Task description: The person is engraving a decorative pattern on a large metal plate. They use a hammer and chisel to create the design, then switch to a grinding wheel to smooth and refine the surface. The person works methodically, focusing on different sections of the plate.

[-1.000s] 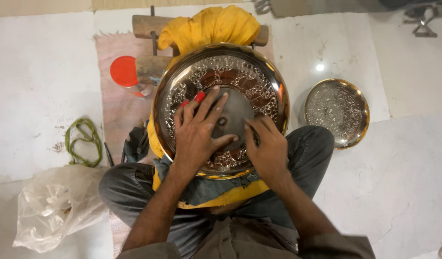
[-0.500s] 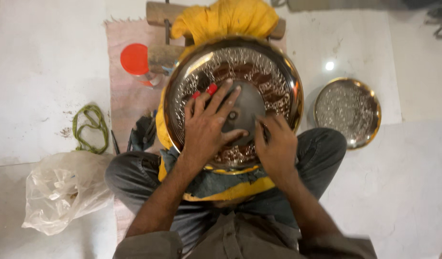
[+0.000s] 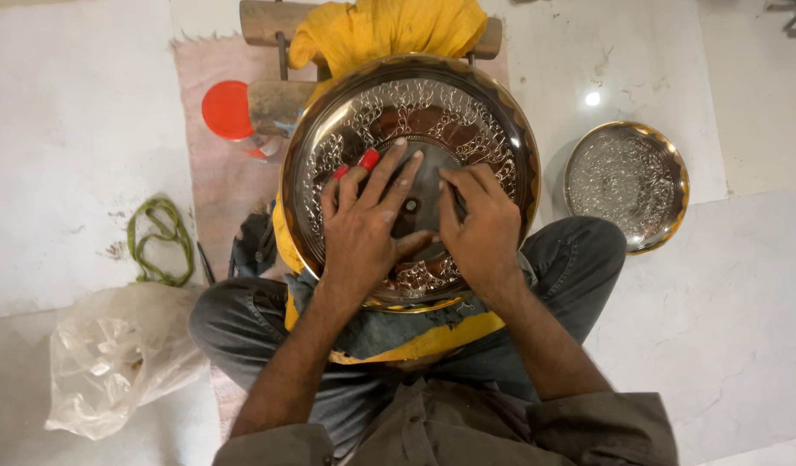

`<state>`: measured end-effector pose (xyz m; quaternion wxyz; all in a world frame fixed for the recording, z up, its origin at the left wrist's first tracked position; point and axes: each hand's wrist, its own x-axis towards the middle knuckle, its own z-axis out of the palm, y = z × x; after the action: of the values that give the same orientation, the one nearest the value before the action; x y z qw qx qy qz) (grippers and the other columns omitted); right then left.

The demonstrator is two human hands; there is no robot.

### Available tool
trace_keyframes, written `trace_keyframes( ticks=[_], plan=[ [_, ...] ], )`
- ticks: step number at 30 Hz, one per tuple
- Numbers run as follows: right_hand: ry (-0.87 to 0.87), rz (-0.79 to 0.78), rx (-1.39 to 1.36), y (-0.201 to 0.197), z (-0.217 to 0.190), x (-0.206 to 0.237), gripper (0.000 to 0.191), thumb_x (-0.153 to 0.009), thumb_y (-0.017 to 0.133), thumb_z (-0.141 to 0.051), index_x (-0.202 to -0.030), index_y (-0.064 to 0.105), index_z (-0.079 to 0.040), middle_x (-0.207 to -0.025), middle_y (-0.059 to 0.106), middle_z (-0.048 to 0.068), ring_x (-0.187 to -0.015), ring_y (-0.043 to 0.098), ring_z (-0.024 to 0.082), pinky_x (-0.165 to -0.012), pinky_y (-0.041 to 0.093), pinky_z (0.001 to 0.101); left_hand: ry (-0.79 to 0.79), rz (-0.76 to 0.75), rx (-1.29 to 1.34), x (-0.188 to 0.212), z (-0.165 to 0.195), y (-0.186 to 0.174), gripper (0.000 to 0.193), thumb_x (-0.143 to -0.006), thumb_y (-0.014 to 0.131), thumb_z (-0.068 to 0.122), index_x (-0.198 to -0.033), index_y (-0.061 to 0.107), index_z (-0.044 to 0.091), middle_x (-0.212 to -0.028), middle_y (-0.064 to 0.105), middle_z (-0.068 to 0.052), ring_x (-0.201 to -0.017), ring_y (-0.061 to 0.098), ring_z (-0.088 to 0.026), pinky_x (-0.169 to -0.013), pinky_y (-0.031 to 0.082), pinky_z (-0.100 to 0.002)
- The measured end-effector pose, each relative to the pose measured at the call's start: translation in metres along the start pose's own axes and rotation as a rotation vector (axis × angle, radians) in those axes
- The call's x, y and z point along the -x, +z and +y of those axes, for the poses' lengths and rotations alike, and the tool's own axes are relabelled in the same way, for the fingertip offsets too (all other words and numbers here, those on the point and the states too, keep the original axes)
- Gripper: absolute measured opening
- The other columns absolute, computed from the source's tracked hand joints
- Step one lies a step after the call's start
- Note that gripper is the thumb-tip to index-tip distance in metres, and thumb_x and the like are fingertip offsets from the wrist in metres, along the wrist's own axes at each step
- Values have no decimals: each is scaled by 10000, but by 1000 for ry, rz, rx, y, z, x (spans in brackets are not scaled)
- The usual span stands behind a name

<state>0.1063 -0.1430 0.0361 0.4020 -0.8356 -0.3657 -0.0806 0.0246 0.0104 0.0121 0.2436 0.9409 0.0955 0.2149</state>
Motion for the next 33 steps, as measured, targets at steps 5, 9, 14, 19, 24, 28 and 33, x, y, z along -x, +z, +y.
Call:
trace_keyframes(
  ticks=[5,9,14,19,24,28,33],
  plan=[
    [59,-44,45,-3,-3,6,151,-938,696,-2,-1088,707,3,-1009,677,140,-874,729,306,-748,571,371,-43,-37,34,-2,-1,-1,1040,-609,934,474,-1523,514,212,-1619,417,23,-1282,477,-307,-1147,315,-526],
    [20,13,43,4,7,11,154,-940,723,-9,-1093,708,9,-1033,682,152,-891,717,334,-757,567,384,-21,-50,9,0,-1,-3,1030,-606,926,449,-1524,523,214,-1623,422,20,-1346,476,-294,-1156,315,-518],
    [36,-30,45,5,20,17,158,-944,694,-7,-1100,712,7,-1021,679,154,-867,726,315,-740,576,377,-9,0,24,0,0,0,1043,-592,925,482,-1511,520,201,-1606,426,14,-1368,472,-300,-1156,304,-531],
    [47,-53,83,2,8,7,156,-945,699,-21,-1097,717,6,-1021,684,155,-857,725,310,-724,574,377,-21,-45,-4,1,-2,2,1026,-632,934,477,-1531,519,207,-1623,426,20,-1300,472,-303,-1143,306,-521],
    [70,-42,60,2,0,1,174,-948,705,-21,-1118,723,11,-1003,681,160,-825,718,316,-703,562,387,-15,-20,11,1,-1,1,1042,-589,929,469,-1512,519,211,-1610,426,20,-1343,474,-299,-1152,309,-532],
    [33,-36,45,2,7,9,148,-952,697,-29,-1099,711,-13,-1020,686,138,-889,734,315,-752,577,377,-3,-6,53,-1,-1,-1,1045,-600,936,478,-1516,512,207,-1609,422,8,-1339,468,-312,-1156,303,-535],
    [79,-47,58,6,11,11,162,-966,706,-24,-1126,719,-2,-1016,677,162,-872,707,349,-743,551,399,-28,-54,14,0,0,-1,1047,-581,932,439,-1517,519,215,-1610,430,10,-1340,478,-299,-1149,310,-525]
  ],
)
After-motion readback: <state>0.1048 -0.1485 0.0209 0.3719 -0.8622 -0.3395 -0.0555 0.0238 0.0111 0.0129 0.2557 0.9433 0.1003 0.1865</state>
